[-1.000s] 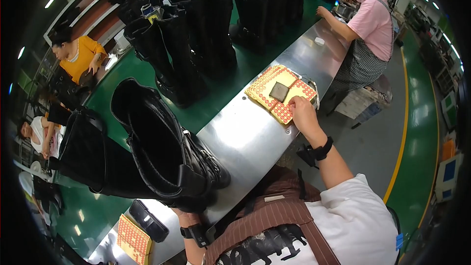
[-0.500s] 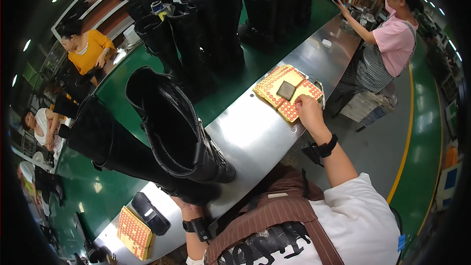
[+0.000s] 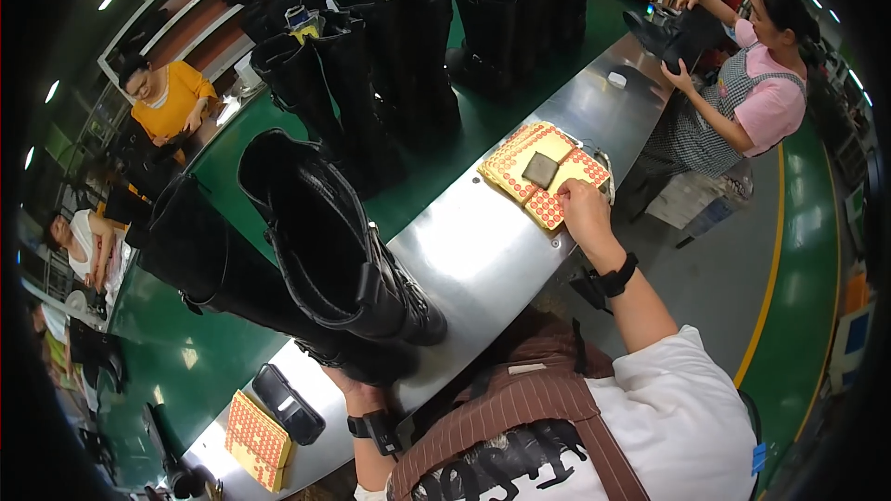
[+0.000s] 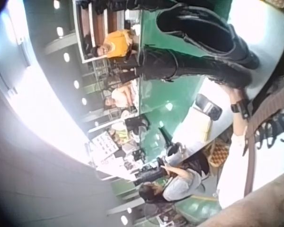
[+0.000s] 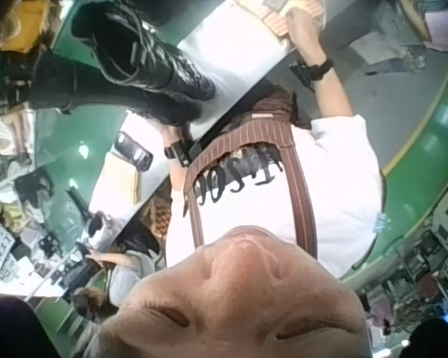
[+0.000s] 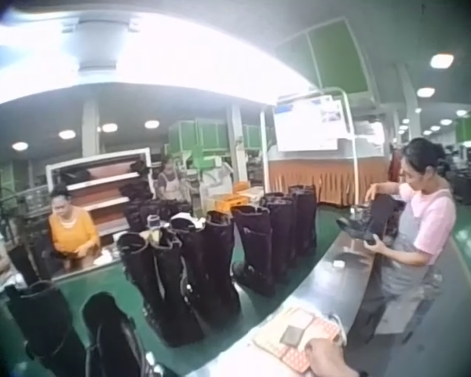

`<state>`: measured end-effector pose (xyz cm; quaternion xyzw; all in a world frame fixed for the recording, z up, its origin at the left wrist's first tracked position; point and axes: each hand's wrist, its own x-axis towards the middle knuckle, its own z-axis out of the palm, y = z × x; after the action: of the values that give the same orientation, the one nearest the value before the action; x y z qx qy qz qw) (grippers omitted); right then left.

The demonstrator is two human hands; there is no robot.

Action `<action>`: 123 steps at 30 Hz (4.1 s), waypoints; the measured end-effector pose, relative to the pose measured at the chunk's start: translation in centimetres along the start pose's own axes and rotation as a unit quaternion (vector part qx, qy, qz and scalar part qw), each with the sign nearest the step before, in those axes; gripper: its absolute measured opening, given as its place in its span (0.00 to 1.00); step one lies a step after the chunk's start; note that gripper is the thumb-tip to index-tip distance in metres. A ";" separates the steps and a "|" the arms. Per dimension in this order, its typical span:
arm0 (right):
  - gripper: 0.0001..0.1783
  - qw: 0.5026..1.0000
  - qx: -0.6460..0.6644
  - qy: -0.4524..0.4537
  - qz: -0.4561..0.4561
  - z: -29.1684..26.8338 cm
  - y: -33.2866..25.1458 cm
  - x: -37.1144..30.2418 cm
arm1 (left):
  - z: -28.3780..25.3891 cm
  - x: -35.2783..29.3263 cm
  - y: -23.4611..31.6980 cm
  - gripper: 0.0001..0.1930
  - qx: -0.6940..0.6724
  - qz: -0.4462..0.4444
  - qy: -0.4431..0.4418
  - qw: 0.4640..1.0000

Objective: The worker is inspecting and finishing black boots on a production line, checking the zippers and wiping the surfaces.

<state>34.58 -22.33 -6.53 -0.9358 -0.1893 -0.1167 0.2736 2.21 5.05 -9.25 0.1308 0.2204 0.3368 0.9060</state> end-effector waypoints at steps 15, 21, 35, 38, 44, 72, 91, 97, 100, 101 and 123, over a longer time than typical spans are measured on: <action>0.10 0.993 0.030 -0.109 0.034 -0.1 1.5 2.0 | 1.1 -0.4 -0.3 0.25 -0.026 0.004 -0.065 0.998; 0.05 0.962 0.254 -0.011 -0.100 -11.4 -10.3 6.9 | 0.7 -0.7 0.1 0.32 -0.066 -0.015 -0.075 0.995; 0.07 0.772 0.369 -0.303 -0.420 -19.8 -34.1 2.8 | 3.2 -2.1 0.6 0.32 -0.092 -0.043 -0.116 0.988; 0.07 0.750 0.401 -0.318 -0.420 -19.1 -34.3 2.8 | 3.2 -2.1 0.5 0.32 -0.093 -0.042 -0.115 0.988; 0.07 0.748 0.360 -0.263 -0.491 -19.0 -34.6 2.7 | 3.2 -2.1 0.7 0.32 -0.074 -0.041 -0.103 0.991; 0.23 0.670 0.637 -0.250 -0.287 -10.2 -20.9 3.4 | 7.2 -7.3 0.5 0.41 0.649 0.491 -0.043 0.579; 0.38 0.694 0.281 -0.528 -0.400 0.7 -19.5 -7.1 | 9.9 -8.4 1.4 0.33 0.572 0.575 0.208 0.547; 0.19 0.717 0.476 -0.471 -0.197 4.0 -18.7 -1.7 | 11.6 -6.4 8.8 0.17 0.581 0.520 0.255 0.571; 0.13 0.681 0.554 -0.475 -0.055 5.8 -18.0 -0.3 | 13.3 -2.8 13.4 0.15 0.569 0.547 0.197 0.581; 0.09 0.663 0.590 -0.460 -0.029 6.3 -17.9 -0.1 | 14.0 -0.8 14.7 0.15 0.582 0.567 0.195 0.550; 0.09 0.682 0.502 -0.525 0.083 8.0 -17.0 0.1 | 12.0 38.8 25.9 0.31 0.683 0.427 0.330 0.492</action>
<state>28.43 -4.57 -5.17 -0.5778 -0.2539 0.5292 0.5671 19.98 49.04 -0.94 0.6662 0.5814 0.4455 0.1402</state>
